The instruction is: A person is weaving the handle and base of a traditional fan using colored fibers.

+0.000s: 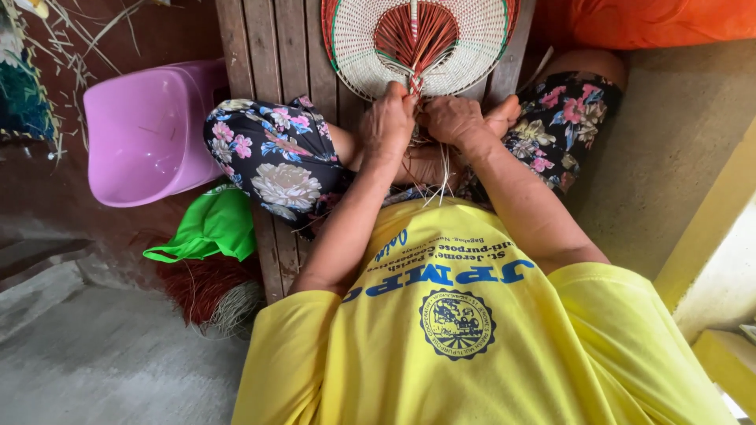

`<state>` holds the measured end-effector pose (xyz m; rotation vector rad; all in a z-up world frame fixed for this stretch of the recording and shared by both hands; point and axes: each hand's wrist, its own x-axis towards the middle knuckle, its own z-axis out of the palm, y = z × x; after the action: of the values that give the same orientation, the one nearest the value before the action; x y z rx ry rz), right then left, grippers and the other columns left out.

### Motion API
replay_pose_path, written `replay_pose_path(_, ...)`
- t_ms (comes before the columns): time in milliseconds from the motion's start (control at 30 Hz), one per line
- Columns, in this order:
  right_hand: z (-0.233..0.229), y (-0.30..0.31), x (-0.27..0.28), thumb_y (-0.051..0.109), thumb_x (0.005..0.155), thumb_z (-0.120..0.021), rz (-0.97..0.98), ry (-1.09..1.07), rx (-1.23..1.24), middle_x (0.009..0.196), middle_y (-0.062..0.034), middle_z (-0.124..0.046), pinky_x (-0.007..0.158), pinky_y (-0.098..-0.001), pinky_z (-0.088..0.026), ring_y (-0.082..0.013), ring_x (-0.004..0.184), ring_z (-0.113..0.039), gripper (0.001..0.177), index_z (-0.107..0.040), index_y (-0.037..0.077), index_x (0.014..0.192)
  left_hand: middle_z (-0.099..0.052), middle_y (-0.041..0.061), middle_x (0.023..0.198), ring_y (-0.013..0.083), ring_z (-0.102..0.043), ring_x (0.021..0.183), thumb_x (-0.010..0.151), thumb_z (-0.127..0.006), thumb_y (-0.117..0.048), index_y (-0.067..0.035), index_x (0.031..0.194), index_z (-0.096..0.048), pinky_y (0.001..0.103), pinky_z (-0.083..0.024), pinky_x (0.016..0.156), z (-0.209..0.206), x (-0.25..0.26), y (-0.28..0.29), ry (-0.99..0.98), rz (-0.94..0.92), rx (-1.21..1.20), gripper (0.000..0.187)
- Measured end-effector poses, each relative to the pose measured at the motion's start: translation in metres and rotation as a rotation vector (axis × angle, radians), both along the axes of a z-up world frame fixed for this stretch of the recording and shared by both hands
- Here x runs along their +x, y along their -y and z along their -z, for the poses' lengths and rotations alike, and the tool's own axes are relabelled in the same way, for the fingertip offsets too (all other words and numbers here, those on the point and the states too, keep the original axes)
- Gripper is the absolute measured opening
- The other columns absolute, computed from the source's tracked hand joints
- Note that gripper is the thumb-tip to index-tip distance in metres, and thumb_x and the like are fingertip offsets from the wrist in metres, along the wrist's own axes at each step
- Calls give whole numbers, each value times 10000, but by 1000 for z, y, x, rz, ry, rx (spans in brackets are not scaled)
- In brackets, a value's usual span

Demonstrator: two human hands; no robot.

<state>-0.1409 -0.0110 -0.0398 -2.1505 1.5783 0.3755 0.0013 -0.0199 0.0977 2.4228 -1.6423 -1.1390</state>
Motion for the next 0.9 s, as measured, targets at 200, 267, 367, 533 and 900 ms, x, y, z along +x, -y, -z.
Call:
replay_pose_path(200, 10, -12, -4, 355, 940, -384, -25, 107, -102, 885, -113, -757, 810, -518, -561, -378, 867, -751, 452, -772, 128, 978, -771, 163, 961, 393, -711, 1074, 880, -698, -456, -125, 958, -702, 502, -581, 906, 69, -8, -8, -148, -253, -12, 339)
replay_pose_path(267, 4, -12, 1, 266, 954, -437, -168, 39, -258, 909, -149, -757, 970, -540, -461, -381, 868, -728, 386, -781, 98, 1007, -779, 139, 958, 369, -712, 1082, 836, -748, -501, -143, 949, -731, 474, -586, 925, 79, -4, -4, -163, -294, -20, 376)
replay_pose_path(367, -75, -15, -14, 198, 1075, -340, -86, 84, -56, 1251, -171, -711, 1203, -487, -339, -448, 1231, -604, 496, -703, -35, 1319, -778, 121, 1028, 346, -710, 1112, 883, -694, -491, -187, 1003, -732, 469, -593, 936, 62, -7, -8, -145, -268, 62, 330)
replay_pose_path(533, -119, 90, -3, 21, 1095, -422, -756, -237, -62, 750, -40, -610, 533, -244, -541, -104, 581, -554, 176, -595, 20, 1126, -758, 183, 907, 455, -694, 906, 797, -783, -456, -132, 941, -701, 562, -515, 749, 86, -9, -18, -105, -235, -131, 363)
replay_pose_path(900, -46, 126, 15, 168, 1127, -247, -1477, -591, -540, 1394, -50, -629, 1137, -188, -422, -64, 1174, -590, 403, -517, 38, 1396, -712, 131, 822, 442, -682, 796, 832, -761, -448, -171, 853, -563, 592, -485, 660, 95, -12, -27, -98, -233, -215, 341)
